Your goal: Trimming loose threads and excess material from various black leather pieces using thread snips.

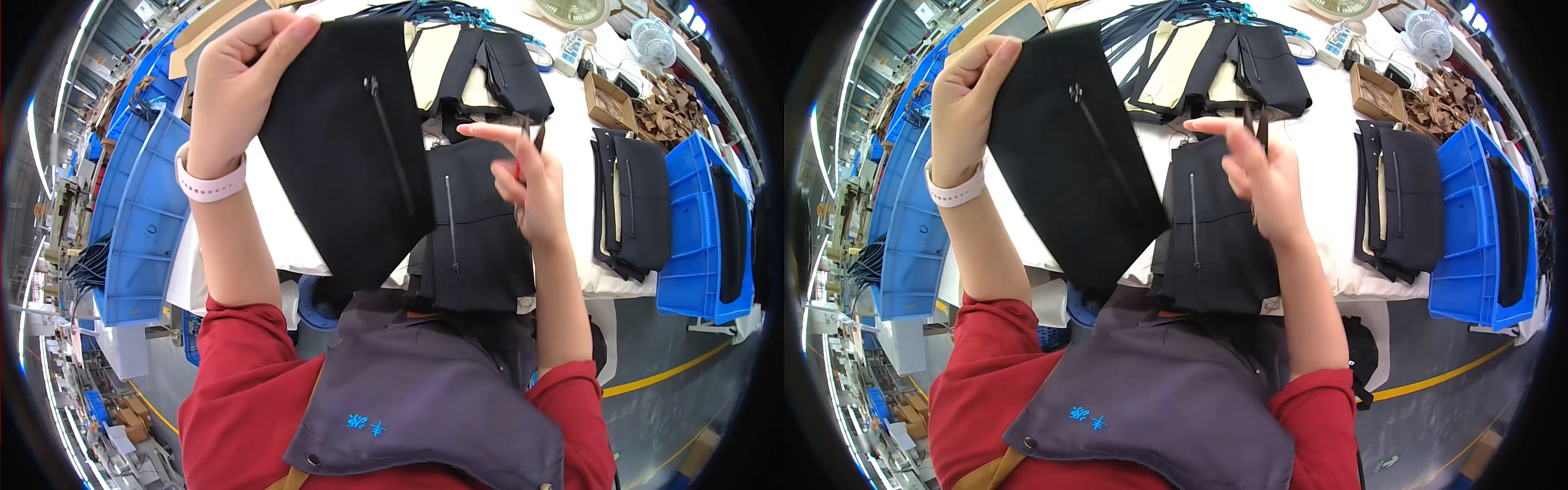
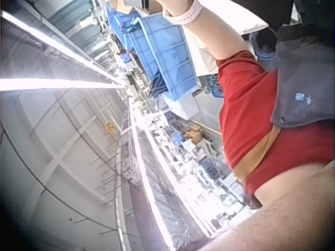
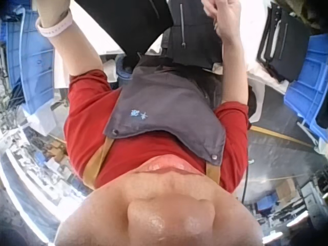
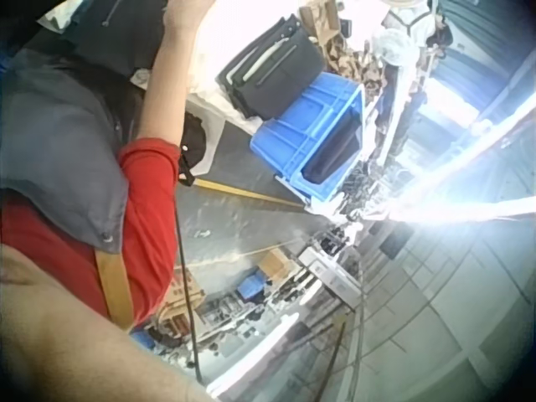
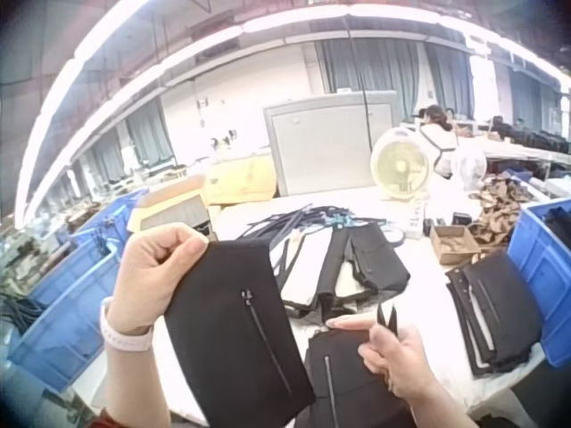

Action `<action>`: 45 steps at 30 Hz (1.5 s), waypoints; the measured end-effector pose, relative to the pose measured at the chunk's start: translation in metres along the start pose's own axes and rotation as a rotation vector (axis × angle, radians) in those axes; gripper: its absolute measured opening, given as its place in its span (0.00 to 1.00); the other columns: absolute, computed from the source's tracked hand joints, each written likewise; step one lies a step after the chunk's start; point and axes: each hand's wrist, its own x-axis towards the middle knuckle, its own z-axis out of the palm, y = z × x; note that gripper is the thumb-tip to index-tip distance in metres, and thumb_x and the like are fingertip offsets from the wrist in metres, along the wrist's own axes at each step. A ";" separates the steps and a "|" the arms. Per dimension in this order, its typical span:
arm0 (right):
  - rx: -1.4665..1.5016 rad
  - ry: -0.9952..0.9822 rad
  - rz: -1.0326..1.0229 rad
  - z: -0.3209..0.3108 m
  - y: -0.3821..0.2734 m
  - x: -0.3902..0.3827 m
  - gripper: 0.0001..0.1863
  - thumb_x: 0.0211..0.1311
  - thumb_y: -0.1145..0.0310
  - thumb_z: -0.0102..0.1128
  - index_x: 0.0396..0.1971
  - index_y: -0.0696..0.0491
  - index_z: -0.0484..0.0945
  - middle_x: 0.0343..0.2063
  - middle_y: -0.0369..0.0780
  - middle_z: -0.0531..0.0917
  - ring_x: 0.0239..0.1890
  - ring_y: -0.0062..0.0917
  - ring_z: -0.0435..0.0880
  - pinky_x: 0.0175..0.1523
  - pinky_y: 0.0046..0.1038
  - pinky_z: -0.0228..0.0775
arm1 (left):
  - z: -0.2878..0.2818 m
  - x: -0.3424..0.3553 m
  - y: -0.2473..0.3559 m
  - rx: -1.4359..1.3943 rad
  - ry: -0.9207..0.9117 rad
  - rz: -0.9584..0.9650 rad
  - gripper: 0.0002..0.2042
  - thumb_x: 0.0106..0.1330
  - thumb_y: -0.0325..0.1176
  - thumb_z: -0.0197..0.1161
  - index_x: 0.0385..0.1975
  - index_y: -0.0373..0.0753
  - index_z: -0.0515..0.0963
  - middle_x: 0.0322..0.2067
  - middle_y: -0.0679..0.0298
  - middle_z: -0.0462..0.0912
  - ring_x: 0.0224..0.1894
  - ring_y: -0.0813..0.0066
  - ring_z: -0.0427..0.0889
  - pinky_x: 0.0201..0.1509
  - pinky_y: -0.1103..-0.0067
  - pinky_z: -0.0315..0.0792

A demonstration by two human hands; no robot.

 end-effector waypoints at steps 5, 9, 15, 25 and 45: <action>-0.545 0.454 -0.518 0.004 0.015 -0.054 0.33 0.65 0.57 0.69 0.64 0.59 0.71 0.64 0.39 0.77 0.21 0.02 0.57 0.26 0.11 0.49 | 0.040 -0.003 0.003 -0.274 0.485 0.001 0.12 0.77 0.34 0.60 0.45 0.31 0.83 0.34 0.64 0.86 0.32 0.83 0.84 0.34 0.86 0.77; -0.237 0.357 -0.307 -0.022 0.003 -0.088 0.39 0.73 0.41 0.54 0.68 0.58 0.65 0.62 0.45 0.77 0.19 0.04 0.59 0.22 0.12 0.49 | 0.108 -0.087 0.007 -0.107 0.345 -0.259 0.10 0.73 0.34 0.66 0.38 0.34 0.75 0.29 0.66 0.81 0.28 0.82 0.82 0.34 0.83 0.78; -0.354 0.538 -0.118 -0.053 0.013 -0.054 0.23 0.68 0.65 0.67 0.58 0.61 0.77 0.27 0.34 0.87 0.19 0.05 0.67 0.24 0.12 0.54 | 0.180 -0.203 0.016 -0.553 -0.908 -0.208 0.14 0.75 0.34 0.60 0.52 0.29 0.79 0.51 0.54 0.87 0.51 0.64 0.87 0.54 0.75 0.79; -0.704 0.314 0.029 -0.027 0.011 -0.067 0.19 0.63 0.71 0.70 0.52 0.59 0.80 0.21 0.28 0.75 0.24 0.08 0.62 0.31 0.16 0.55 | 0.140 -0.147 -0.028 0.154 -0.373 -0.147 0.06 0.65 0.29 0.69 0.37 0.36 0.81 0.33 0.61 0.82 0.30 0.74 0.82 0.31 0.77 0.73; -0.576 0.561 -0.039 -0.043 0.065 -0.099 0.23 0.64 0.72 0.70 0.57 0.57 0.75 0.37 0.32 0.80 0.32 0.09 0.70 0.36 0.15 0.63 | 0.120 0.031 -0.154 0.402 0.164 -0.016 0.14 0.77 0.38 0.56 0.43 0.33 0.82 0.29 0.47 0.84 0.28 0.56 0.83 0.36 0.72 0.75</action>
